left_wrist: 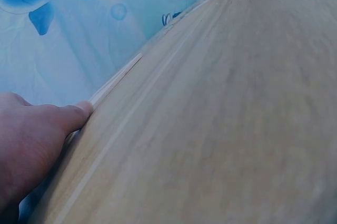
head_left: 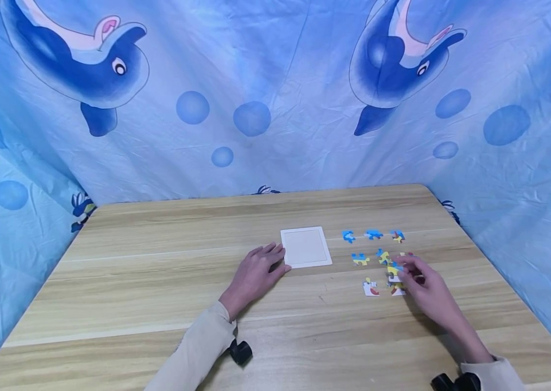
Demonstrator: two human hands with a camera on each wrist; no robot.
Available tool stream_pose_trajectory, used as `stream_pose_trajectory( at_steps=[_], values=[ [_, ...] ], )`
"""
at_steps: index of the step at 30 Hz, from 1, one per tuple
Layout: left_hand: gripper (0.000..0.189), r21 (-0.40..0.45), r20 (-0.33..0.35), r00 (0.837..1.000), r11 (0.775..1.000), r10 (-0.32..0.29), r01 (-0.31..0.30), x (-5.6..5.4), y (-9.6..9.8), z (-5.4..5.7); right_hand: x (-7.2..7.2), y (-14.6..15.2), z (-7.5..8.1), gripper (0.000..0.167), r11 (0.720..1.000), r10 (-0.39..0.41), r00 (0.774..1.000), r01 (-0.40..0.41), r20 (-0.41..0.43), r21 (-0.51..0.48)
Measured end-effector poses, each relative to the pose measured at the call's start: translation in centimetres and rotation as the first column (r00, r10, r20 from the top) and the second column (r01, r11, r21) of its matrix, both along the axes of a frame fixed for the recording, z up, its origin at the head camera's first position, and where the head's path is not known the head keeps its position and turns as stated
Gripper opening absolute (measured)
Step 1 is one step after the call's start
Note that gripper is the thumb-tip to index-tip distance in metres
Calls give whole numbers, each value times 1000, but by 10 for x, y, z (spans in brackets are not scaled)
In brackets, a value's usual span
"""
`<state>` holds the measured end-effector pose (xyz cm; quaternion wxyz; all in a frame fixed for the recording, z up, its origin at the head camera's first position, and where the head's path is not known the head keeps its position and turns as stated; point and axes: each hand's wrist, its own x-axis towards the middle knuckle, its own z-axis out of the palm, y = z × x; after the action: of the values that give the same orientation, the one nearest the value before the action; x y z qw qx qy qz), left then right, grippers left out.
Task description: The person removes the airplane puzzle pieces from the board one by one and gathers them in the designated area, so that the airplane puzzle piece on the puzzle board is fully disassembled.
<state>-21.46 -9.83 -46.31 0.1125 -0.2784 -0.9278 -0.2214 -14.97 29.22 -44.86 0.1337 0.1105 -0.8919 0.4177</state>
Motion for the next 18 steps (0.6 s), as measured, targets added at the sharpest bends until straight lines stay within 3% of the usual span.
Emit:
stream_pose_trajectory(
  at_steps=[18],
  values=[
    [49, -5, 4, 1000, 1000, 2, -2, 0, -1, 1, 12, 24, -4, 27, 995, -97, 995, 97, 15, 37]
  ],
)
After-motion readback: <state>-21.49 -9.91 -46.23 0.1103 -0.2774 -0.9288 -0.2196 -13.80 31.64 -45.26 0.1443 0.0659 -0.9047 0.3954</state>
